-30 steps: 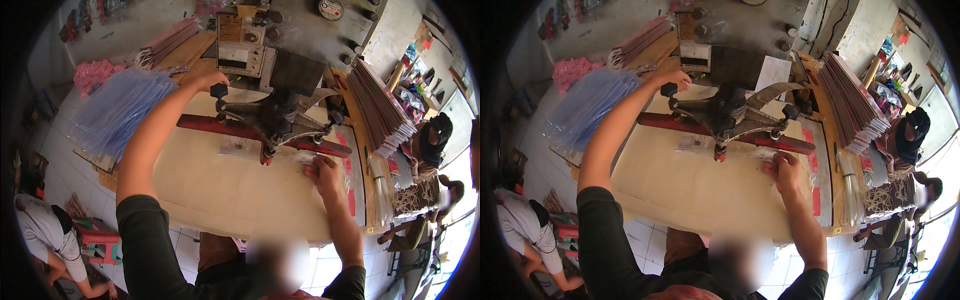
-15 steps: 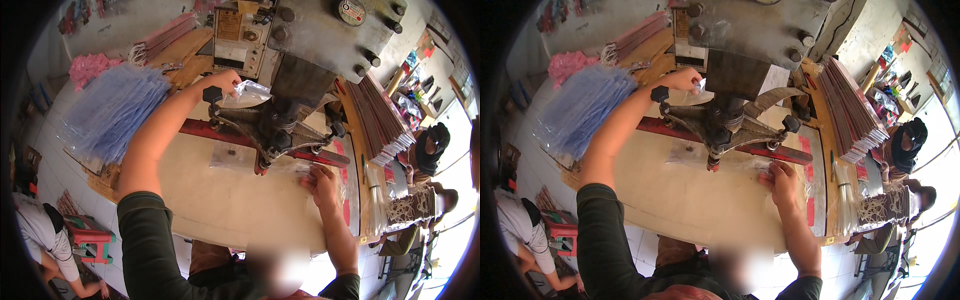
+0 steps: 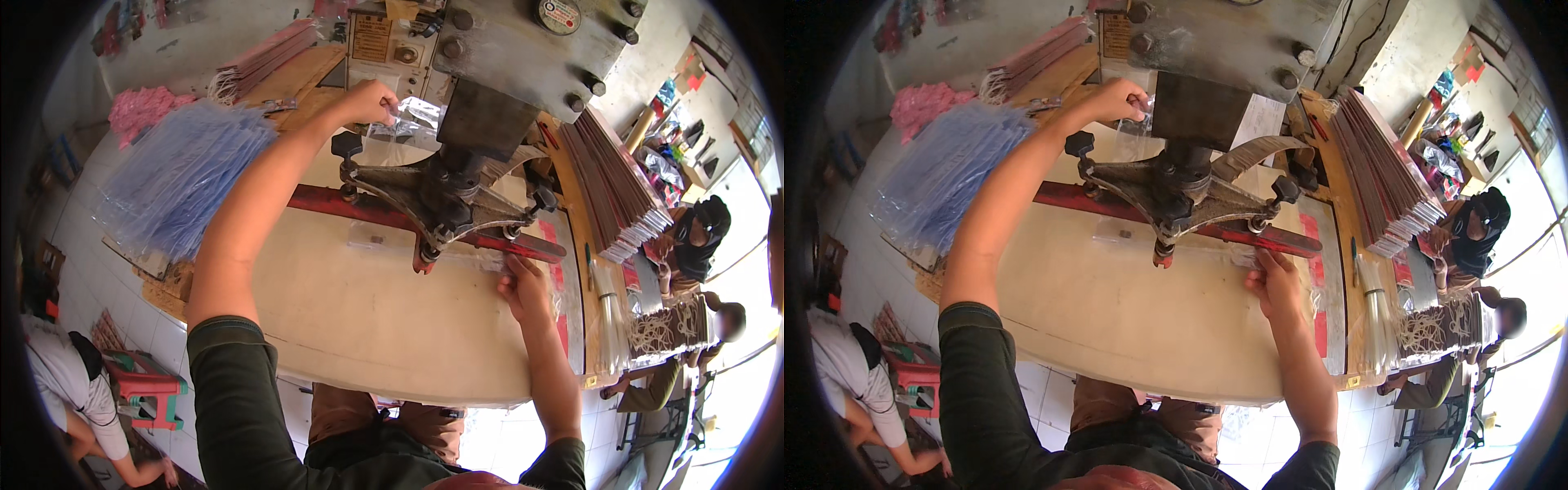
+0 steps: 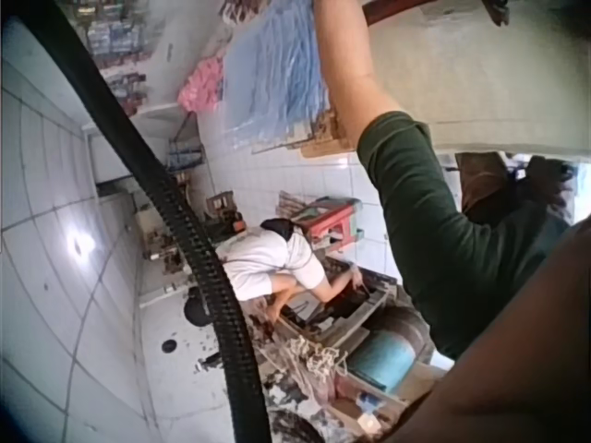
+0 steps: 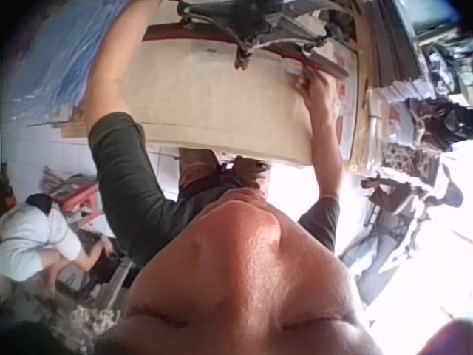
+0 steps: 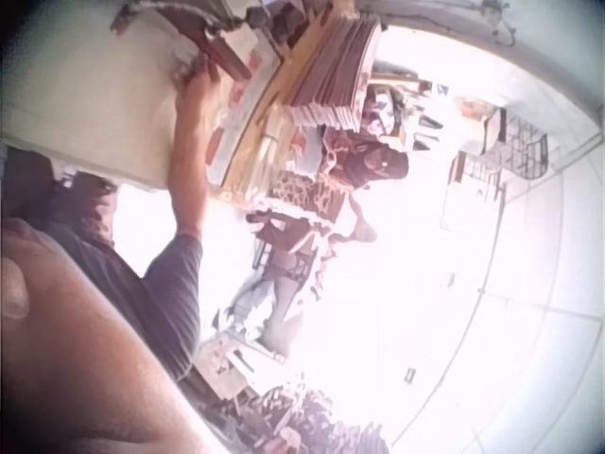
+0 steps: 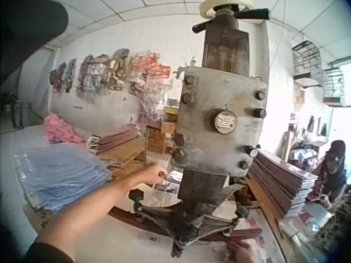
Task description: The person positions a clear plastic sheet and a white handle under the arm of a heat sealing machine, presses down to fuse them together, and removes the finished plastic bag.
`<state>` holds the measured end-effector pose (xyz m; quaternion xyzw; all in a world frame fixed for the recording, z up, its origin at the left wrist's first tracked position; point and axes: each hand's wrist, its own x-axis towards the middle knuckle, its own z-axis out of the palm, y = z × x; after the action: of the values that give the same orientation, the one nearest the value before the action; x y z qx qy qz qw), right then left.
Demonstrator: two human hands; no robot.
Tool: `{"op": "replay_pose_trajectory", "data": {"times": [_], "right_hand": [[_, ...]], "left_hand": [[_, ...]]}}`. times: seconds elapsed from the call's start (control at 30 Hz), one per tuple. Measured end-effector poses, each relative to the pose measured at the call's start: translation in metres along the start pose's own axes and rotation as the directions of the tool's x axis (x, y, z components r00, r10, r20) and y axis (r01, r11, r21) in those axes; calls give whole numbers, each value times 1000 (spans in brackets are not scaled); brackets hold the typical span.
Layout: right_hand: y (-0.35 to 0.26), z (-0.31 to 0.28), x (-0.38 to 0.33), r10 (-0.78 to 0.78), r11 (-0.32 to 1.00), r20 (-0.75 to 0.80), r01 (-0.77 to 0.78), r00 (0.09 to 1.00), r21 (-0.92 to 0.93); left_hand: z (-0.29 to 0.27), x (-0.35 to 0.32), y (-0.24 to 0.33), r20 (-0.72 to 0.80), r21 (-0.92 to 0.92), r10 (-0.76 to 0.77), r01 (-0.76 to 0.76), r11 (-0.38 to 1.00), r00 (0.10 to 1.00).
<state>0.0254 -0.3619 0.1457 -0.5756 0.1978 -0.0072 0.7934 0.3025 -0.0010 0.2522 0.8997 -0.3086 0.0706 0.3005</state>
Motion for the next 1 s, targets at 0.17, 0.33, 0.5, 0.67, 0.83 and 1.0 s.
{"op": "replay_pose_trajectory", "data": {"times": [0.17, 0.33, 0.5, 0.67, 0.83, 1.0], "right_hand": [[-1, 6, 0, 23, 1000, 17, -23, 1000, -6], [0, 0, 3, -6, 999, 30, 8, 1000, -53], [2, 11, -3, -11, 996, 7, 11, 1000, -94], [-3, -1, -1, -12, 994, 79, 20, 997, -104], [1, 3, -1, -26, 997, 83, 32, 996, -69], [-1, 5, -3, -26, 996, 53, 31, 998, -86]], "left_hand": [[-6, -4, -6, 12, 26, 67, -67, 997, 998], [-10, -10, 11, 167, -94, -152, 169, 981, 974], [-17, -24, 4, 127, -173, -136, 157, 972, 983], [-29, -29, 35, 204, -103, -251, 276, 956, 946], [-25, -30, 37, 151, -132, -237, 257, 957, 960], [-22, -21, 42, 86, -92, -202, 210, 973, 976]]}}
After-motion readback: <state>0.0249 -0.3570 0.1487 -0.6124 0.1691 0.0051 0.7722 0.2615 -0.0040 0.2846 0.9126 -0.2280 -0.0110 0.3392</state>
